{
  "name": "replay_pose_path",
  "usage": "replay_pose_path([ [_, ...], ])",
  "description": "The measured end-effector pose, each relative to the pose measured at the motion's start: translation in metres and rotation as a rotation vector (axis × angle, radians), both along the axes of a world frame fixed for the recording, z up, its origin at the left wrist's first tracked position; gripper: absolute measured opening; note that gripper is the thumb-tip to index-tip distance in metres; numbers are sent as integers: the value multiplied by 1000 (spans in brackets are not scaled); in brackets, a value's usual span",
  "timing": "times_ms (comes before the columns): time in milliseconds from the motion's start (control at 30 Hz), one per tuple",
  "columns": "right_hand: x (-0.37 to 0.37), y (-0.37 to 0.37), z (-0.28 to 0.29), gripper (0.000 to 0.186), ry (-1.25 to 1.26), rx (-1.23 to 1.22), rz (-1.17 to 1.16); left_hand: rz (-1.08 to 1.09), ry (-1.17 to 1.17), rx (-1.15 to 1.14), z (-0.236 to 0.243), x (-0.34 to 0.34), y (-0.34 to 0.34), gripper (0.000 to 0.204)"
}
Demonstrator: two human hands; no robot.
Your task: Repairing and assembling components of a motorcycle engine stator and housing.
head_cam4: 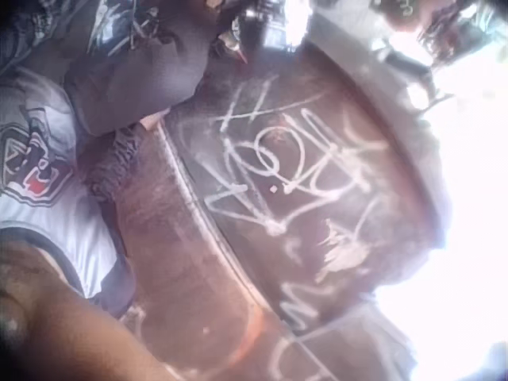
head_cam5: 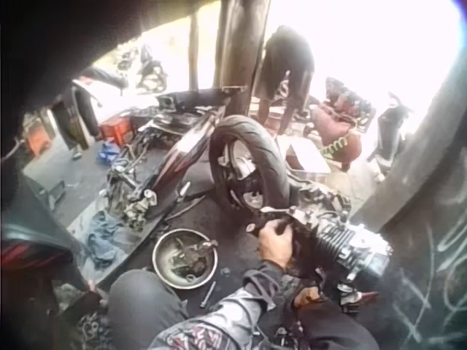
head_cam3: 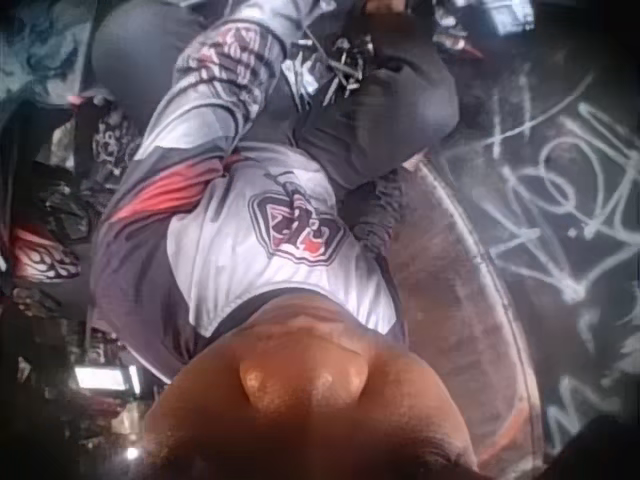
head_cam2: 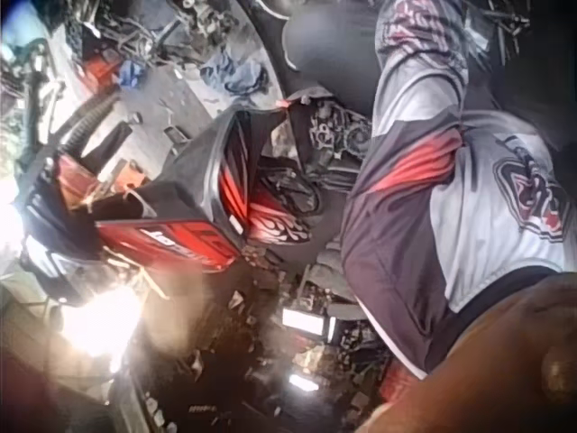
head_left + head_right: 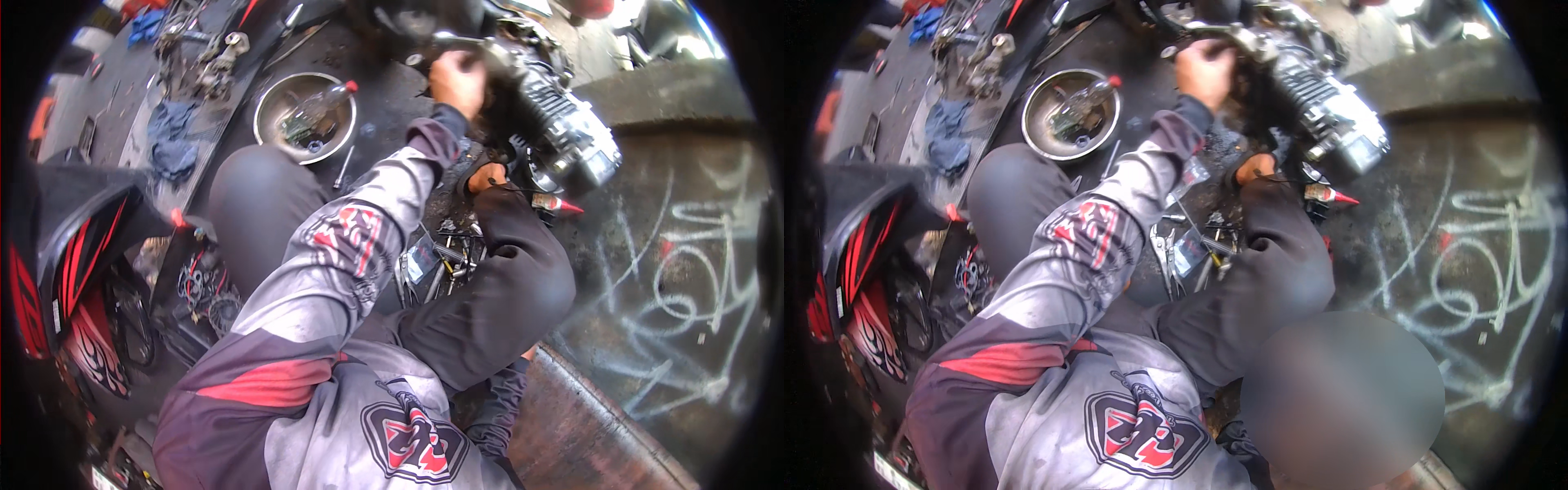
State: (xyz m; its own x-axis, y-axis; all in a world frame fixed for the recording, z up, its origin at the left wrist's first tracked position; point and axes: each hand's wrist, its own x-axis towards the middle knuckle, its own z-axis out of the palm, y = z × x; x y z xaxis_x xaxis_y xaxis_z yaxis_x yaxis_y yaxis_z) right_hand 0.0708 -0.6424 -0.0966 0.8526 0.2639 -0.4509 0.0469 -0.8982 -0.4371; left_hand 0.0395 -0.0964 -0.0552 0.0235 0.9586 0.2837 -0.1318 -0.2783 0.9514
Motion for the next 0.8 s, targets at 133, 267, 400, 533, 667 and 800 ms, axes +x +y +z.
replay_pose_path([
  [133, -10, 6, 75, 55, -254, 487, -280, 7, 52, 91, 10, -2, -11, 21],
  [267, -29, 94, 178, 60, 4, 885, -292, -238, 267, -22, 13, -40, 12, 31],
  [400, -55, 146, 172, 52, -801, -10, 338, -245, 57, -55, 82, -100, -7, 21],
  [533, -43, 140, 162, 46, -845, -55, 236, -298, -43, 115, 157, -216, -44, 19],
  [667, -40, 131, 147, 42, -1005, -286, 415, -244, 600, 442, 148, -319, -78, 34],
  [800, -41, 145, 143, 48, -907, -576, 374, -490, 687, 425, 92, -364, -154, 63],
])
